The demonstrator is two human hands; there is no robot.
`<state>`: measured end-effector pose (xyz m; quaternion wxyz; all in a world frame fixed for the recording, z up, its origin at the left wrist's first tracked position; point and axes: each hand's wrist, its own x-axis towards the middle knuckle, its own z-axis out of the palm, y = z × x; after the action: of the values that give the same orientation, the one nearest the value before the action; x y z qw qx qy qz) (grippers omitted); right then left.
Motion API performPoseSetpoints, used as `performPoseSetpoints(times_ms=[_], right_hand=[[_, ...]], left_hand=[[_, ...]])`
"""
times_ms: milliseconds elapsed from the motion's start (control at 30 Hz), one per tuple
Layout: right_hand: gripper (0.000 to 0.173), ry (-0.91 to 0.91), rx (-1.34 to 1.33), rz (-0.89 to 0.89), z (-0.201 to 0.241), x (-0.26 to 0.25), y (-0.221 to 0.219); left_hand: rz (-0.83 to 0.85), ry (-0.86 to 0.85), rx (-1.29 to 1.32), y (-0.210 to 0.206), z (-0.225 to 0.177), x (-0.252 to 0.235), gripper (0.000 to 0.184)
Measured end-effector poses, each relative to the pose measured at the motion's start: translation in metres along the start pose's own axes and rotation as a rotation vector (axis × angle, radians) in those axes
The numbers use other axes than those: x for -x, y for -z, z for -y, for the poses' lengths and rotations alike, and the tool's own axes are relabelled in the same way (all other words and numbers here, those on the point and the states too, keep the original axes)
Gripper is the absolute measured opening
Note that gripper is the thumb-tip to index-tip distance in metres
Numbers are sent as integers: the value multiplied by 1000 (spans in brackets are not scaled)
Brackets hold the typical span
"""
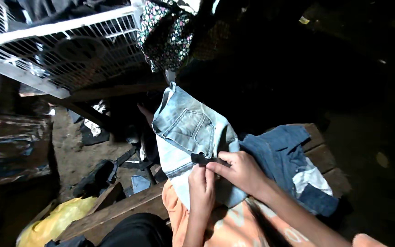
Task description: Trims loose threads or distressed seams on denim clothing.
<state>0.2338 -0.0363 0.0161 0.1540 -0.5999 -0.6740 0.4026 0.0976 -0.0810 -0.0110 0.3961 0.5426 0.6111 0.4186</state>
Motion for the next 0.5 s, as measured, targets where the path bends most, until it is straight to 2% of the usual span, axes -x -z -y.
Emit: performPoseSetpoints(times_ms=[167,233,300,333,367,433,500], right_hand=[[65,-54,22,53,11,-16,-5],[59,-84,-129,175,1,-17,5],[49,-100,-360,357,-18,-16,28],[46,-76,-450,384,-26,-13,40],[48,-48,-525,333,-31,-10,48],[50,-9,-577,114,-29,-8,53],[35,79,-531,-89,-20,-15,40]], left_hand=[[-38,-42,-187,-6,6,-5,33],[-9,-26,-108,-4,6,-7,33],[34,63,98,2,4,-9,31],[50,111,191,5,3,-11,30],[60,148,265,8,1,-14,29],[71,163,356,13,-1,-19,26],[55,146,402,13,-4,-22,25]])
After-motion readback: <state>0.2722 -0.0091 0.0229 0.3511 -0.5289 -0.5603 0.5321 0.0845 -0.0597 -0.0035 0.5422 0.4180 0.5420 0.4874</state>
